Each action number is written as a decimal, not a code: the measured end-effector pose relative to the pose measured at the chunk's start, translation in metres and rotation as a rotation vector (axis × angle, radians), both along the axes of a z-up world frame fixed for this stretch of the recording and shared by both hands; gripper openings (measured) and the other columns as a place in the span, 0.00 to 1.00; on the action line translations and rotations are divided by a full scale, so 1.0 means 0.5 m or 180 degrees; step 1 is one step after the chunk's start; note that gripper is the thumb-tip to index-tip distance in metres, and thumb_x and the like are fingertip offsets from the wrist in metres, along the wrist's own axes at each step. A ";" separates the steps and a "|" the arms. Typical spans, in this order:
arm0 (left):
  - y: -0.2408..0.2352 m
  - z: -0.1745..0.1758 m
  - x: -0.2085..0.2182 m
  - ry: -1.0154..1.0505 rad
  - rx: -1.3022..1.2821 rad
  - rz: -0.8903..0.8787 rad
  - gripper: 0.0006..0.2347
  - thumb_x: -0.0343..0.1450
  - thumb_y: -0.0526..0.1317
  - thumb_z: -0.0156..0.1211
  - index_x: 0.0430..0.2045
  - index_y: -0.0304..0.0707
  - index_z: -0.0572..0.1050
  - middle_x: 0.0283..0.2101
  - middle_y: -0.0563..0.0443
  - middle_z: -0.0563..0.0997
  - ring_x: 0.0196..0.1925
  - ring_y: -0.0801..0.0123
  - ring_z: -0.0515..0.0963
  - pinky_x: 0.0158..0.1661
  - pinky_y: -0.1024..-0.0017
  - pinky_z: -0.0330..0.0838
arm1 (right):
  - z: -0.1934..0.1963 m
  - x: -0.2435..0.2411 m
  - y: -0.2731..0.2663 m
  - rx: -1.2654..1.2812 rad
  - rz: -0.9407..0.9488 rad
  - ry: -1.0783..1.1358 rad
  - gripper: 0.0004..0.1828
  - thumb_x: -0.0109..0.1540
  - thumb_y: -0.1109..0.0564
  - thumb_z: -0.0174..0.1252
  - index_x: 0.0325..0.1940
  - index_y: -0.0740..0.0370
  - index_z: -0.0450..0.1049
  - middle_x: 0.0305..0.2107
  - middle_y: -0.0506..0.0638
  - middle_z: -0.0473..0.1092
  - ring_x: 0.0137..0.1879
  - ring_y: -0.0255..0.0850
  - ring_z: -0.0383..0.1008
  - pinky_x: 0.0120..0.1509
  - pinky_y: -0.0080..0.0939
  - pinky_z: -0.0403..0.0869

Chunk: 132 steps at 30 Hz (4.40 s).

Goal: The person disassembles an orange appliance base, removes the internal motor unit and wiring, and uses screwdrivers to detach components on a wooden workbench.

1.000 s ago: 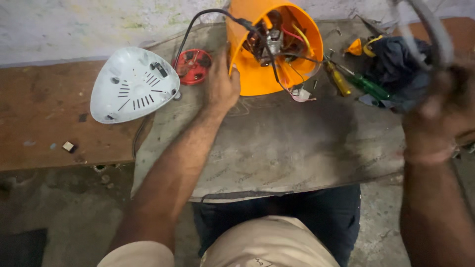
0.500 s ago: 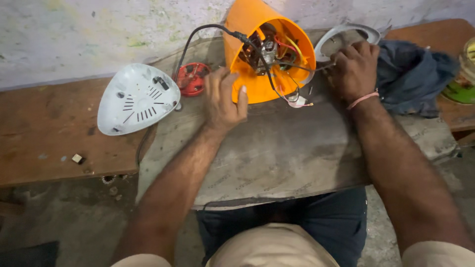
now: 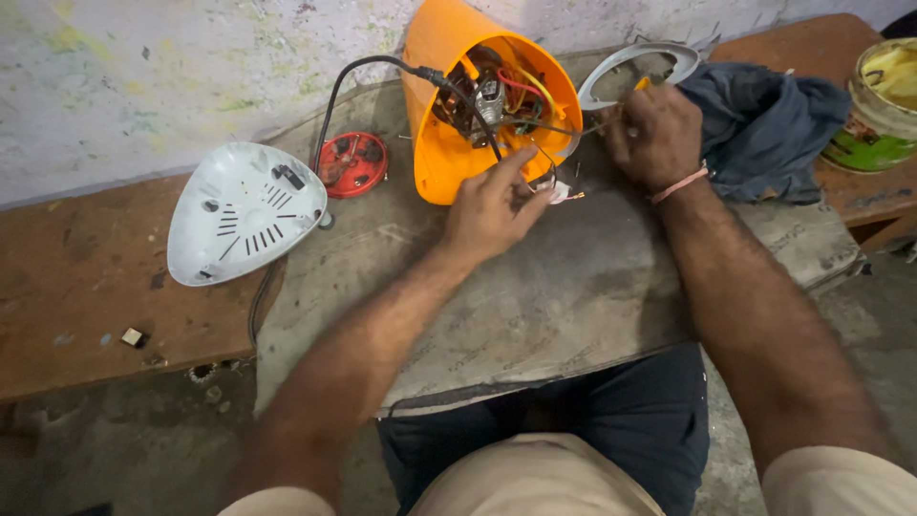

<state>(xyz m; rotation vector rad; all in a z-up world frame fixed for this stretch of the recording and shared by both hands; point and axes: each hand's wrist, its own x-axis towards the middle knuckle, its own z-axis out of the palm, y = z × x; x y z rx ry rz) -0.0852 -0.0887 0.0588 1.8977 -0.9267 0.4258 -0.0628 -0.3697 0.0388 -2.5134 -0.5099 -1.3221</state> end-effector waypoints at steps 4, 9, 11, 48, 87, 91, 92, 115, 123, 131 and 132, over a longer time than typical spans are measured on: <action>-0.049 -0.007 0.013 0.0600 -0.0141 -0.0359 0.20 0.70 0.39 0.68 0.57 0.37 0.75 0.29 0.47 0.83 0.25 0.69 0.81 0.31 0.71 0.77 | 0.003 -0.014 0.005 -0.0027 0.0113 0.0270 0.08 0.60 0.57 0.66 0.37 0.61 0.73 0.29 0.56 0.71 0.37 0.55 0.75 0.42 0.52 0.74; -0.041 -0.037 0.020 0.0010 -0.0534 -0.0976 0.07 0.77 0.36 0.60 0.48 0.37 0.79 0.42 0.48 0.85 0.42 0.70 0.86 0.44 0.72 0.80 | -0.002 -0.011 0.005 -0.0102 0.0116 0.0583 0.08 0.62 0.55 0.64 0.34 0.60 0.73 0.27 0.54 0.73 0.35 0.54 0.77 0.42 0.52 0.75; -0.020 -0.049 0.017 0.0213 -0.0710 -0.0899 0.07 0.77 0.36 0.59 0.45 0.34 0.79 0.42 0.47 0.85 0.42 0.70 0.84 0.45 0.72 0.78 | -0.005 -0.009 0.008 -0.0152 0.0008 0.0667 0.07 0.61 0.56 0.64 0.32 0.59 0.73 0.26 0.54 0.72 0.34 0.54 0.76 0.41 0.52 0.75; 0.120 0.001 -0.010 -0.0525 0.2387 -0.0436 0.12 0.62 0.33 0.61 0.39 0.33 0.76 0.41 0.42 0.77 0.46 0.48 0.80 0.45 0.54 0.74 | -0.003 -0.012 0.010 -0.0131 -0.0035 0.0784 0.09 0.63 0.55 0.62 0.31 0.59 0.72 0.25 0.55 0.71 0.34 0.55 0.75 0.41 0.53 0.74; 0.063 -0.086 0.078 -0.1538 0.1439 0.0782 0.10 0.70 0.34 0.58 0.43 0.31 0.76 0.63 0.37 0.73 0.53 0.50 0.78 0.46 0.56 0.76 | -0.009 -0.150 0.046 0.0491 -0.0421 -0.0475 0.08 0.66 0.67 0.67 0.45 0.60 0.76 0.37 0.55 0.72 0.41 0.52 0.75 0.43 0.48 0.75; 0.056 -0.089 0.077 -0.1331 0.1557 0.0726 0.07 0.69 0.35 0.58 0.38 0.32 0.75 0.67 0.36 0.70 0.54 0.49 0.78 0.49 0.56 0.77 | 0.012 -0.224 0.058 0.0558 -0.0510 -0.1259 0.10 0.66 0.71 0.69 0.47 0.68 0.75 0.40 0.57 0.73 0.43 0.46 0.74 0.39 0.44 0.72; 0.053 -0.087 0.075 -0.1291 0.1383 0.0667 0.07 0.71 0.36 0.59 0.40 0.34 0.75 0.66 0.37 0.70 0.55 0.49 0.78 0.50 0.55 0.77 | 0.019 -0.251 0.062 0.0707 -0.0448 -0.1111 0.09 0.68 0.71 0.66 0.49 0.70 0.74 0.41 0.59 0.72 0.43 0.45 0.74 0.39 0.42 0.73; 0.053 -0.044 0.049 -0.0990 0.1027 0.0219 0.08 0.72 0.36 0.61 0.42 0.35 0.75 0.69 0.32 0.64 0.60 0.42 0.76 0.52 0.53 0.75 | -0.123 -0.296 0.075 0.4344 0.1115 -0.0481 0.08 0.79 0.60 0.56 0.49 0.67 0.67 0.33 0.55 0.70 0.30 0.41 0.74 0.32 0.39 0.73; 0.079 -0.042 0.034 -0.1084 0.0798 0.0471 0.05 0.73 0.35 0.60 0.39 0.35 0.73 0.43 0.40 0.77 0.45 0.49 0.80 0.44 0.55 0.76 | -0.130 -0.298 0.065 0.4282 0.1225 -0.0445 0.08 0.79 0.60 0.55 0.49 0.68 0.67 0.35 0.57 0.71 0.29 0.40 0.71 0.32 0.40 0.72; 0.070 -0.057 0.047 -0.0891 0.1477 0.1205 0.05 0.71 0.36 0.58 0.34 0.34 0.72 0.31 0.42 0.79 0.34 0.49 0.82 0.35 0.55 0.77 | -0.062 -0.311 0.100 0.4137 0.1082 -0.0308 0.09 0.74 0.65 0.62 0.53 0.66 0.67 0.40 0.56 0.72 0.36 0.40 0.76 0.38 0.37 0.77; 0.068 -0.061 0.048 -0.0871 0.1666 0.1313 0.05 0.69 0.36 0.58 0.34 0.34 0.72 0.31 0.41 0.79 0.34 0.49 0.82 0.34 0.55 0.77 | -0.053 -0.315 0.111 0.3758 0.0908 -0.0280 0.11 0.73 0.65 0.63 0.52 0.67 0.66 0.43 0.57 0.72 0.40 0.40 0.76 0.42 0.37 0.78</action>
